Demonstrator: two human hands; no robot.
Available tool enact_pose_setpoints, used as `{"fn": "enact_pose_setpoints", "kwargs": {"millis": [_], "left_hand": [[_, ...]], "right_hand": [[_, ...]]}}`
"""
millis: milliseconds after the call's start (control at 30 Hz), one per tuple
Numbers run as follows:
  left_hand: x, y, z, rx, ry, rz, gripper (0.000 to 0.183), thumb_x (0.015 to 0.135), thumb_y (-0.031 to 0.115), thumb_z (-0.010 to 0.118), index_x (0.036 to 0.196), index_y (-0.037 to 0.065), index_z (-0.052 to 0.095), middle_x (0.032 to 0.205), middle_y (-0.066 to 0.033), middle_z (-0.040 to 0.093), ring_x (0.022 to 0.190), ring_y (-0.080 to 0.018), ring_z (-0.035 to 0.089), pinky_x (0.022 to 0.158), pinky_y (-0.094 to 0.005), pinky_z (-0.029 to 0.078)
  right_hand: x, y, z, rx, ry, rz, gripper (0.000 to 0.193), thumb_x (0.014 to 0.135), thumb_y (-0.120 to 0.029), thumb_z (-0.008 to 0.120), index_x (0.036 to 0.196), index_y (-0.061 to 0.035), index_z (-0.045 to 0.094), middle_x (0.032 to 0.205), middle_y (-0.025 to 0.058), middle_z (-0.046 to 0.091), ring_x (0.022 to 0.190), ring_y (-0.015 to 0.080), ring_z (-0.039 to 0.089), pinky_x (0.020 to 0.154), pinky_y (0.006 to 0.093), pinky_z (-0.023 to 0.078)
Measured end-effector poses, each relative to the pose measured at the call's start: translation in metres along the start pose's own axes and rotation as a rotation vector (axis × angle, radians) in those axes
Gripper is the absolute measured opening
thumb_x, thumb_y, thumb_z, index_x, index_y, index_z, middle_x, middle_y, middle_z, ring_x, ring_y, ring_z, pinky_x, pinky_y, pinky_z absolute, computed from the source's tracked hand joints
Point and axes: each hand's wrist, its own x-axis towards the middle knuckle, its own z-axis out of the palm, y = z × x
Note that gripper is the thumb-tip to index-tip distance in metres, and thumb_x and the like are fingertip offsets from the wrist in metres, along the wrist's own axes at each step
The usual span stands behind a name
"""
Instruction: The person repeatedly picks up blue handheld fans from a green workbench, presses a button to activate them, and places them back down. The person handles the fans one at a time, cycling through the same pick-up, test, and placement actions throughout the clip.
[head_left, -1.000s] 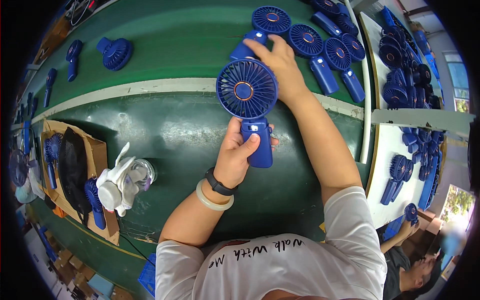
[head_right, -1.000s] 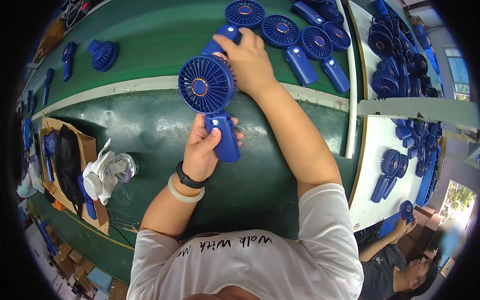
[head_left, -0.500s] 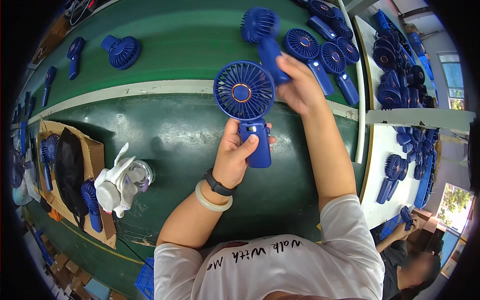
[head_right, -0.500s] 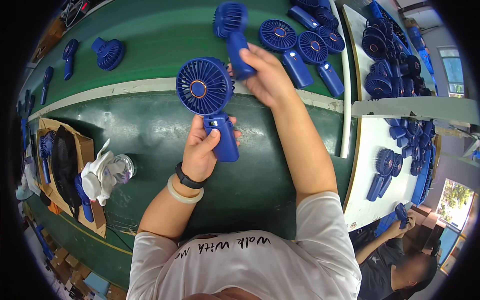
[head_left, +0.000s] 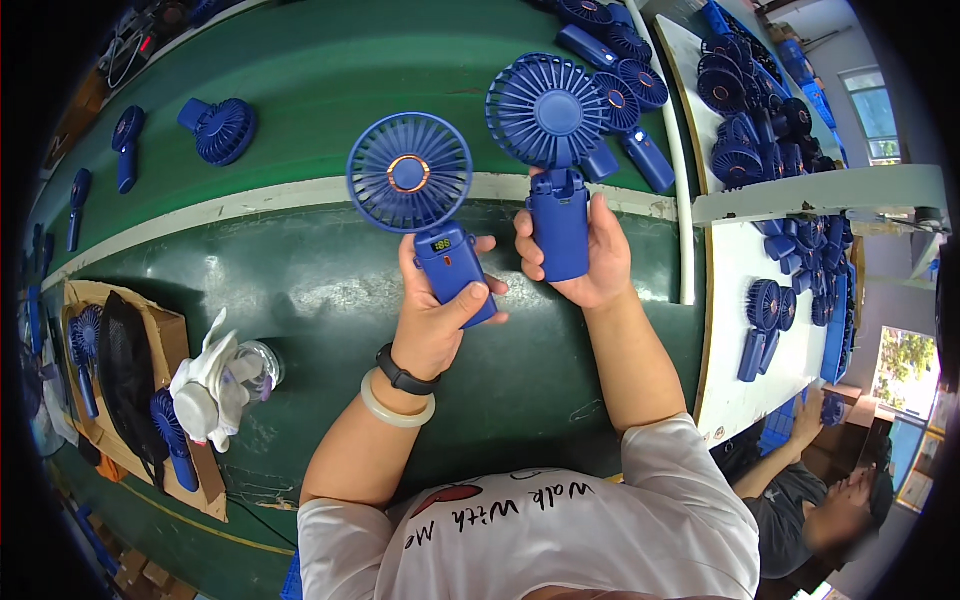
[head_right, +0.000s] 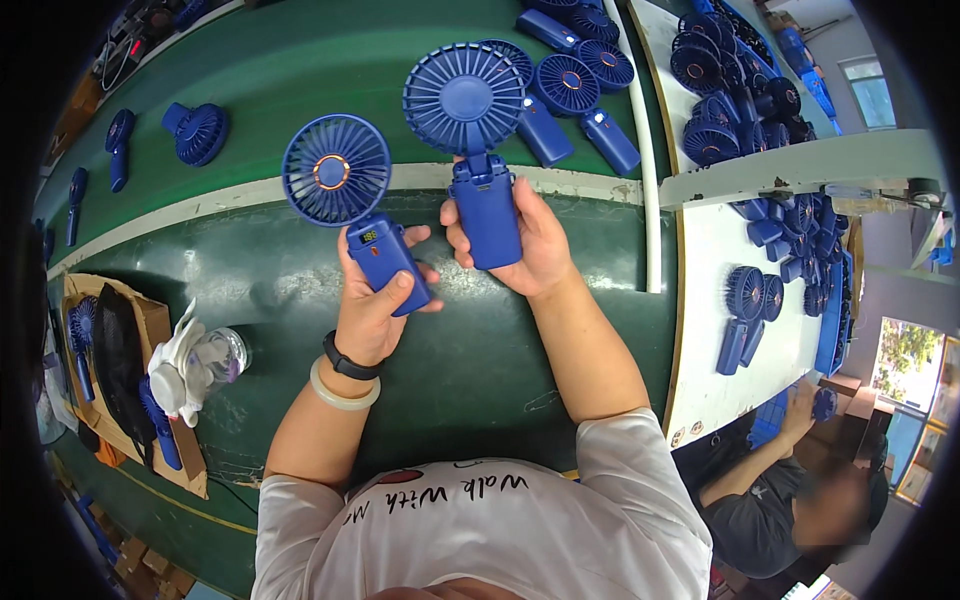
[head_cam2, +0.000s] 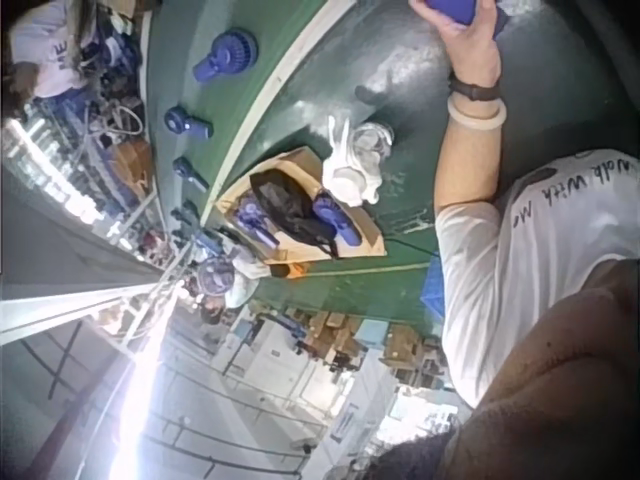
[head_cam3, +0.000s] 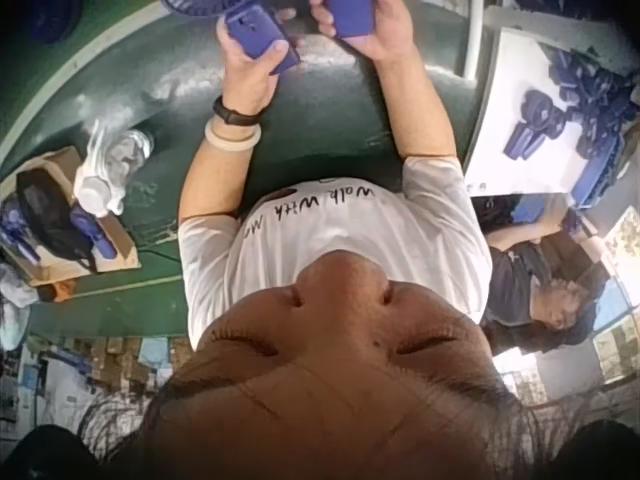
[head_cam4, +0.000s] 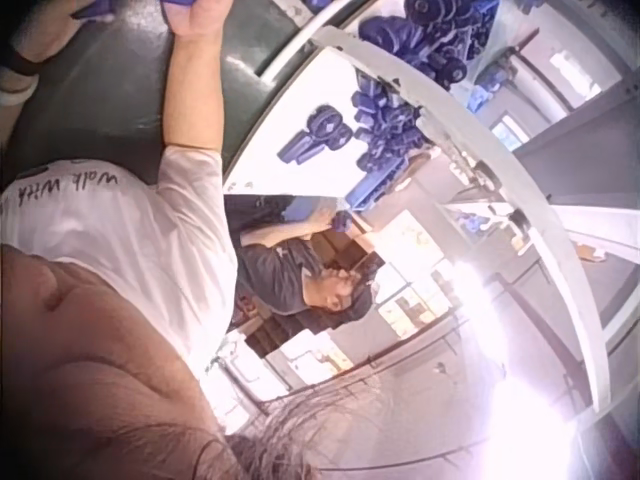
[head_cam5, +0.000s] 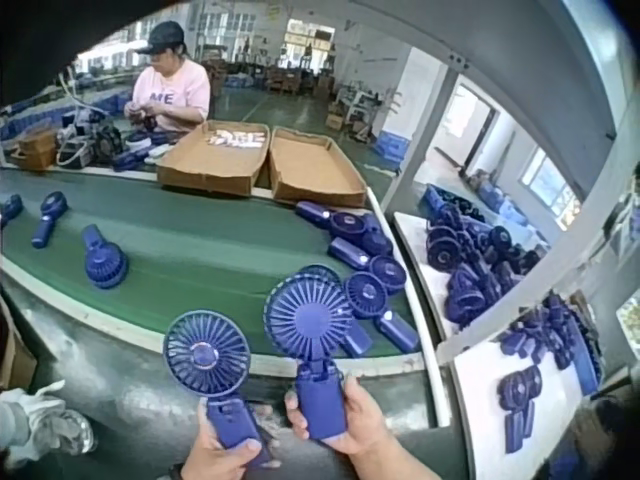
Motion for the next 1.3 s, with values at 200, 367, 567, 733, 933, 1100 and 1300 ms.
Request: {"fn": "enact_pose_setpoints", "kwargs": {"millis": [200,367,567,733,933,1100,1300], "left_hand": [[-0.001,-0.002,-0.008,0.034,-0.004,-0.028,0.055,0.079,-0.001,0.067,0.122,0.014,0.036,0.102,-0.0087,0.055,0.081,-0.0186,0.061,0.044,-0.0222,0.044],[-0.005,0.000,-0.007,0.038,0.058,-0.131,0.033,0.075,-0.004,0.067,0.101,0.006,0.050,0.089,-0.0060,0.059,0.078,-0.0190,0.063,0.048,-0.0253,0.047],[-0.003,-0.005,-0.007,-0.028,-0.009,-0.031,0.038,0.070,-0.005,0.067,0.103,0.006,0.052,0.101,-0.0094,0.057,0.098,-0.0239,0.060,0.087,-0.0448,0.050],[-0.002,-0.005,-0.008,-0.028,-0.020,-0.029,0.042,0.069,-0.005,0.067,0.106,0.006,0.051,0.112,-0.0094,0.053,0.110,-0.0248,0.053,0.096,-0.0478,0.044],[-0.003,-0.006,-0.009,-0.010,-0.036,-0.018,0.045,0.069,-0.005,0.067,0.109,0.007,0.050,0.115,-0.0090,0.052,0.112,-0.0240,0.052,0.097,-0.0473,0.044],[-0.002,-0.007,-0.009,-0.003,-0.053,-0.012,0.048,0.069,-0.005,0.068,0.112,0.007,0.049,0.116,-0.0091,0.052,0.114,-0.0234,0.051,0.098,-0.0456,0.043],[-0.003,-0.008,-0.012,0.044,-0.091,-0.014,0.052,0.071,0.002,0.067,0.117,0.011,0.045,0.121,-0.0092,0.049,0.119,-0.0249,0.046,0.103,-0.0457,0.037]], "right_hand": [[0.000,0.012,-0.003,-0.106,0.149,-0.105,0.050,0.090,-0.037,0.056,0.126,-0.0055,0.042,0.103,0.0122,0.056,0.084,0.0183,0.057,0.072,0.0346,0.052],[-0.001,0.014,0.005,-0.421,0.367,-0.066,0.040,0.087,-0.019,0.062,0.120,-0.0028,0.046,0.103,0.0099,0.058,0.091,0.0196,0.061,0.075,0.0366,0.056],[-0.001,0.011,0.002,-0.633,0.409,-0.110,0.035,0.086,-0.008,0.059,0.118,0.0016,0.049,0.103,0.0122,0.061,0.091,0.0211,0.063,0.081,0.0329,0.050],[0.000,0.012,-0.001,-0.665,0.393,-0.156,0.038,0.084,-0.008,0.061,0.119,0.0012,0.050,0.103,0.0124,0.062,0.091,0.0207,0.063,0.082,0.0331,0.050],[-0.001,0.011,-0.003,-0.701,0.375,-0.112,0.036,0.082,-0.007,0.064,0.115,0.0008,0.053,0.101,0.0116,0.064,0.091,0.0200,0.064,0.083,0.0328,0.050],[-0.001,0.011,-0.005,-0.675,0.380,-0.145,0.035,0.081,-0.006,0.064,0.114,0.0009,0.054,0.100,0.0114,0.065,0.090,0.0194,0.064,0.082,0.0324,0.050],[0.000,0.010,-0.007,-0.666,0.398,-0.138,0.034,0.082,-0.007,0.063,0.113,0.0014,0.054,0.099,0.0115,0.065,0.090,0.0194,0.064,0.082,0.0324,0.050]]}}
